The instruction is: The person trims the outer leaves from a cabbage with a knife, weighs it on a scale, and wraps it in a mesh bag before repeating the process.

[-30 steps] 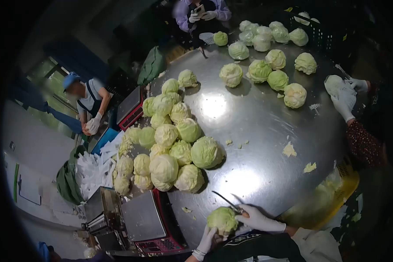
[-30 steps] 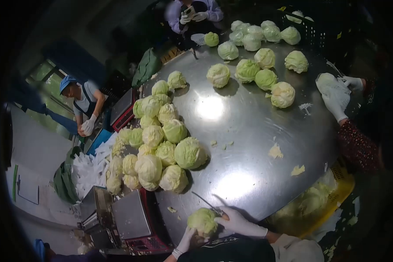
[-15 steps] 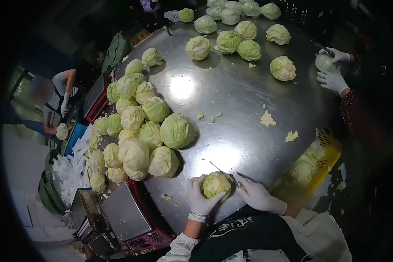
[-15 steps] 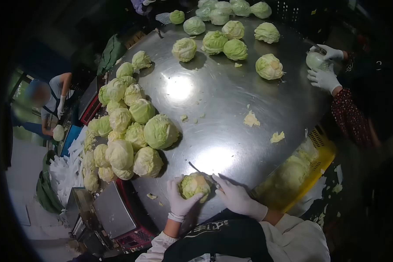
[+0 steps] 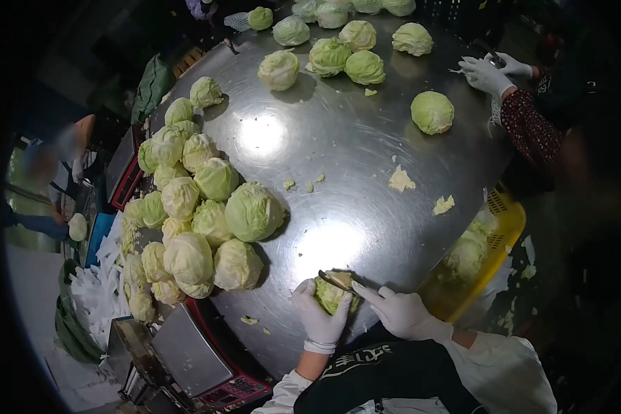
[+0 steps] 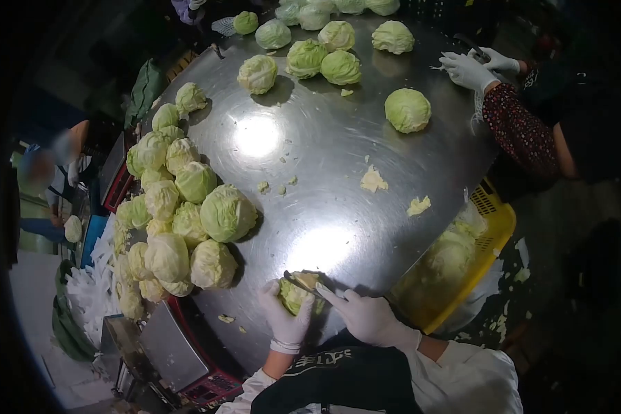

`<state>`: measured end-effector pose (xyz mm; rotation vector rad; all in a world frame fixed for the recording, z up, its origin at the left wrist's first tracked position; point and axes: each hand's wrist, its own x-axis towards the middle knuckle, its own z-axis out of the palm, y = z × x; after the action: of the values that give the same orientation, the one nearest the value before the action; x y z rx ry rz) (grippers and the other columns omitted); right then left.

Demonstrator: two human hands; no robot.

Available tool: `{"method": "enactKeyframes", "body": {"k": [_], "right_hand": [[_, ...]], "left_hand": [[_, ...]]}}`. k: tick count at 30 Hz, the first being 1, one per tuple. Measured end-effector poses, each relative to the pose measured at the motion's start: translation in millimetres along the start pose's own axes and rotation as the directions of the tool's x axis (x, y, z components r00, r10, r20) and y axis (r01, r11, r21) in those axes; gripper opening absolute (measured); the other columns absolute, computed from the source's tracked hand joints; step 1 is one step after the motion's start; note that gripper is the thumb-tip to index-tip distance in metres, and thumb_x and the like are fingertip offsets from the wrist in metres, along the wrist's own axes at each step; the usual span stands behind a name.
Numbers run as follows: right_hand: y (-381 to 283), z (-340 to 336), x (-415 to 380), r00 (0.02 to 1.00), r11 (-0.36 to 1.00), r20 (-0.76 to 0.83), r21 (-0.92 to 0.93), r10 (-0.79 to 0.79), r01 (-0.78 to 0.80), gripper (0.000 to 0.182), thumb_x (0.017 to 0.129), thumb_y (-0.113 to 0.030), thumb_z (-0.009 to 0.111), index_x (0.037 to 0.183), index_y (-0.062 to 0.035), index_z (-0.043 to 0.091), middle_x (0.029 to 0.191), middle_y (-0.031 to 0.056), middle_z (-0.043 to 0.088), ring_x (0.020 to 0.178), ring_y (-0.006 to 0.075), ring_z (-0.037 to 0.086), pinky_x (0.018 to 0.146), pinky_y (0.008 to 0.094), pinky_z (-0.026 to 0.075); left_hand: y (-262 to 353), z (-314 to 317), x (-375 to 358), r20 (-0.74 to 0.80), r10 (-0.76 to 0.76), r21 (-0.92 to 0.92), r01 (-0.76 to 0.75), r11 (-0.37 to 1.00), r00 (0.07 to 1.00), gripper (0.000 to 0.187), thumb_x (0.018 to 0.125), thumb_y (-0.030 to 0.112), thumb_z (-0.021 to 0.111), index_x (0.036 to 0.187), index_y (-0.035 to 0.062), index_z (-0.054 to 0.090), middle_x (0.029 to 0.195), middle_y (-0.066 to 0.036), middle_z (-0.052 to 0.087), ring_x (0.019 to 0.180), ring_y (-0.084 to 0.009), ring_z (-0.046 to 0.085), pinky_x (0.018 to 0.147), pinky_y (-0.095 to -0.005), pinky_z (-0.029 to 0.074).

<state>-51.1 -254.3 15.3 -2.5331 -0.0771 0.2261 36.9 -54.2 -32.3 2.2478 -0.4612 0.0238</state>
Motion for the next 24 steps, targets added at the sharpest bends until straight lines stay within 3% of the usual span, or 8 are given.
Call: {"method": "enactKeyframes", "body": {"k": [9,12,14,15,16,18,19,24], "right_hand": [[22,34,37,0.98,0.982,-0.197,0.188,0.023,0.015,0.05,0.102,-0.02,0.049,0.152,-0.0171,0.045,0.086,0.0132,0.066,0.067,0.031,0.067,0.059,0.0418,0.055],[65,23,51,0.925,0.95,-0.292,0.265,0.244,-0.167,0.052,0.102,-0.021,0.05,0.153,-0.012,0.041,0.085,0.0176,0.067,0.07,0.037,0.067,0.065,0.0455,0.055],[66,8,43,0.924,0.811,-0.107,0.523,0.366,-0.26,0.054,0.102,-0.023,0.05,0.152,-0.0065,0.039,0.082,0.0194,0.066,0.07,0.0368,0.067,0.069,0.044,0.053],[61,4,37,0.936,0.71,0.035,0.641,0.351,-0.29,0.06,0.101,-0.014,0.053,0.155,-0.0005,0.032,0.082,0.0101,0.059,0.07,0.0163,0.058,0.068,0.0328,0.049],[53,7,32,0.937,0.709,0.038,0.643,0.348,-0.289,0.06,0.101,-0.014,0.053,0.155,-0.0005,0.032,0.082,0.0101,0.059,0.07,0.0163,0.058,0.068,0.0328,0.049],[33,18,22,0.974,0.692,0.069,0.694,0.214,-0.201,0.064,0.1,-0.013,0.058,0.155,0.0017,0.029,0.082,0.0079,0.06,0.072,0.0154,0.059,0.07,0.0317,0.05],[22,10,18,0.957,0.698,0.216,0.656,0.193,-0.289,0.063,0.098,-0.013,0.06,0.153,0.0013,0.032,0.086,0.0103,0.063,0.078,0.0176,0.063,0.075,0.0327,0.052],[-3,31,2,0.996,0.816,0.083,0.574,0.025,-0.068,0.062,0.099,-0.021,0.057,0.154,-0.0026,0.033,0.124,0.0238,0.059,0.087,0.0338,0.07,0.08,0.0416,0.056]], "left_hand": [[14,1,-9,-0.059,0.069,0.076,-0.064,0.995,0.996,0.075,0.077,0.028,0.085,0.129,-0.0059,0.044,0.121,-0.022,0.045,0.114,-0.0355,0.048,0.101,-0.048,0.039],[10,0,-21,-0.076,0.088,0.035,-0.086,0.996,0.993,0.076,0.075,0.026,0.086,0.131,-0.0045,0.044,0.119,-0.02,0.045,0.113,-0.0328,0.048,0.099,-0.0456,0.04],[5,-11,-38,-0.075,0.074,-0.018,-0.075,0.997,0.994,0.078,0.074,0.025,0.087,0.132,-0.0035,0.044,0.118,-0.018,0.046,0.112,-0.0308,0.048,0.098,-0.0435,0.041],[3,-21,-37,0.013,-0.11,-0.14,0.111,0.984,0.994,0.08,0.072,0.025,0.089,0.133,-0.0021,0.043,0.118,-0.016,0.046,0.111,-0.0278,0.048,0.097,-0.0409,0.042],[3,-33,-35,0.119,-0.28,-0.24,0.302,0.923,0.952,0.083,0.07,0.024,0.09,0.134,-0.0007,0.043,0.119,-0.014,0.046,0.11,-0.0247,0.049,0.095,-0.0382,0.044],[2,-48,-38,0.171,-0.238,-0.067,0.253,0.965,0.956,0.086,0.065,0.028,0.094,0.131,-0.0013,0.047,0.116,-0.013,0.045,0.107,-0.0263,0.049,0.096,-0.0401,0.044],[-3,-51,-44,0.191,-0.276,-0.187,0.311,0.932,0.942,0.086,0.066,0.024,0.093,0.133,0.0006,0.045,0.118,-0.012,0.046,0.108,-0.023,0.05,0.096,-0.0375,0.045],[-24,-31,-57,0.113,-0.28,-0.405,0.301,0.863,0.953,0.076,0.068,0.016,0.092,0.123,0.0055,0.04,0.119,-0.01,0.046,0.11,-0.0191,0.051,0.098,-0.035,0.046]]}}
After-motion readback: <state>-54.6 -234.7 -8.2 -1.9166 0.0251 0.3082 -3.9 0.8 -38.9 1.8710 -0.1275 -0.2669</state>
